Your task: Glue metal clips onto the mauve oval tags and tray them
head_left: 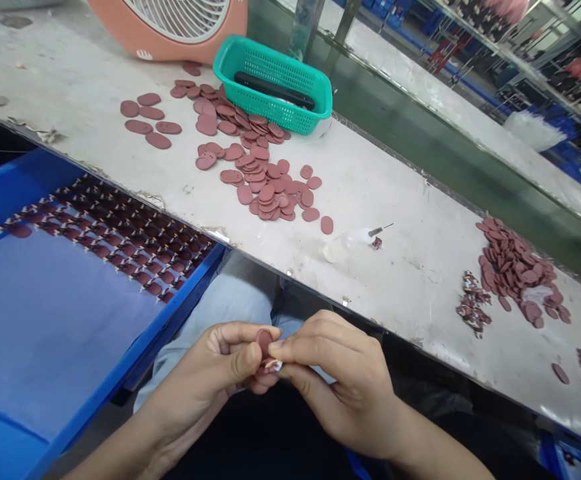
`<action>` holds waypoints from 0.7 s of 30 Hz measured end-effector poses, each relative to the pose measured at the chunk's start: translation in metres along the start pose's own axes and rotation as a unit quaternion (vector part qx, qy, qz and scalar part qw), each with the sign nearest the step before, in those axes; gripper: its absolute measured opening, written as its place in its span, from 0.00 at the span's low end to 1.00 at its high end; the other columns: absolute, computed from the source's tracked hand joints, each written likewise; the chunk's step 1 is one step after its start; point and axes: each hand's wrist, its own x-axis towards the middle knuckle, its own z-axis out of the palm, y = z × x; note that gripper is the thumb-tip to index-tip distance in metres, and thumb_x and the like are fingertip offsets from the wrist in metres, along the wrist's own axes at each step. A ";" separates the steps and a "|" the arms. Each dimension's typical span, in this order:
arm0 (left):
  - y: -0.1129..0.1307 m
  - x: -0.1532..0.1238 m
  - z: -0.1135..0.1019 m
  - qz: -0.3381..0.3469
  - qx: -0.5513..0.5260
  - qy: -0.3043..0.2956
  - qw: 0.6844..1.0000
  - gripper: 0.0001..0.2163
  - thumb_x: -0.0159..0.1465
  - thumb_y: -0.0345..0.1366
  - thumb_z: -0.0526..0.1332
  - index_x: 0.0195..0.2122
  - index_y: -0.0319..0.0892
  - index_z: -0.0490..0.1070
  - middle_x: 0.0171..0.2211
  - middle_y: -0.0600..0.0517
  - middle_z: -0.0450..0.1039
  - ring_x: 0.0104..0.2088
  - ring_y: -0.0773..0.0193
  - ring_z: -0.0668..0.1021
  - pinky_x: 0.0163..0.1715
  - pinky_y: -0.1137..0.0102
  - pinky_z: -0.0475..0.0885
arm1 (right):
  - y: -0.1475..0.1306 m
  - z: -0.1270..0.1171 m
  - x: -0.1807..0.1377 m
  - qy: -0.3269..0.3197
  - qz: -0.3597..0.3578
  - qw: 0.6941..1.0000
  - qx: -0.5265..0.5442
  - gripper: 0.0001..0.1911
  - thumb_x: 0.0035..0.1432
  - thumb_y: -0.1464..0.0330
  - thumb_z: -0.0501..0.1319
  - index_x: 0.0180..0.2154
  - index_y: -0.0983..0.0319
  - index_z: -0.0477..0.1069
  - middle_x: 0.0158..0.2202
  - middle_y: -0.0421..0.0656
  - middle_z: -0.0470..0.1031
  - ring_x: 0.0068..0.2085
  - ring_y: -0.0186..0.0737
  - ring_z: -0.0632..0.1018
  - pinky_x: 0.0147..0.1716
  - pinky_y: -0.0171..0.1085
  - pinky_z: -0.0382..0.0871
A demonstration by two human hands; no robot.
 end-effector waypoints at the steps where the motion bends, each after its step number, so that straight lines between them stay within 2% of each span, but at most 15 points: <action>1: 0.000 0.001 0.000 0.000 0.000 0.007 1.000 0.13 0.50 0.45 0.78 0.31 0.43 0.85 0.25 0.51 0.79 0.25 0.68 0.75 0.28 0.75 0.69 | 0.001 0.000 0.000 0.000 0.002 1.000 0.001 0.11 0.64 0.78 0.63 0.47 0.61 0.74 0.33 0.42 0.82 0.34 0.35 0.81 0.36 0.36 0.77; 13: -0.002 0.010 -0.007 -0.002 0.001 0.010 1.000 0.13 0.52 0.44 0.77 0.34 0.41 0.85 0.23 0.52 0.77 0.23 0.70 0.74 0.27 0.77 0.72 | 0.013 0.003 0.001 -0.005 0.004 1.000 0.004 0.09 0.65 0.77 0.62 0.45 0.62 0.75 0.33 0.43 0.81 0.33 0.36 0.80 0.36 0.36 0.77; 18: -0.001 0.013 -0.010 -0.015 -0.015 -0.003 1.000 0.13 0.52 0.44 0.77 0.30 0.40 0.84 0.22 0.53 0.76 0.23 0.71 0.75 0.26 0.79 0.73 | 0.016 0.002 0.005 -0.022 0.007 1.000 0.010 0.09 0.64 0.76 0.64 0.45 0.61 0.76 0.35 0.43 0.82 0.35 0.36 0.80 0.38 0.37 0.76; 21: 0.000 0.014 -0.012 -0.024 -0.034 -0.015 0.999 0.14 0.51 0.44 0.78 0.29 0.39 0.83 0.23 0.53 0.76 0.23 0.71 0.75 0.25 0.79 0.73 | 0.014 0.000 0.006 -0.032 0.013 0.999 0.004 0.16 0.63 0.71 0.67 0.52 0.60 0.73 0.38 0.43 0.82 0.36 0.37 0.80 0.38 0.38 0.76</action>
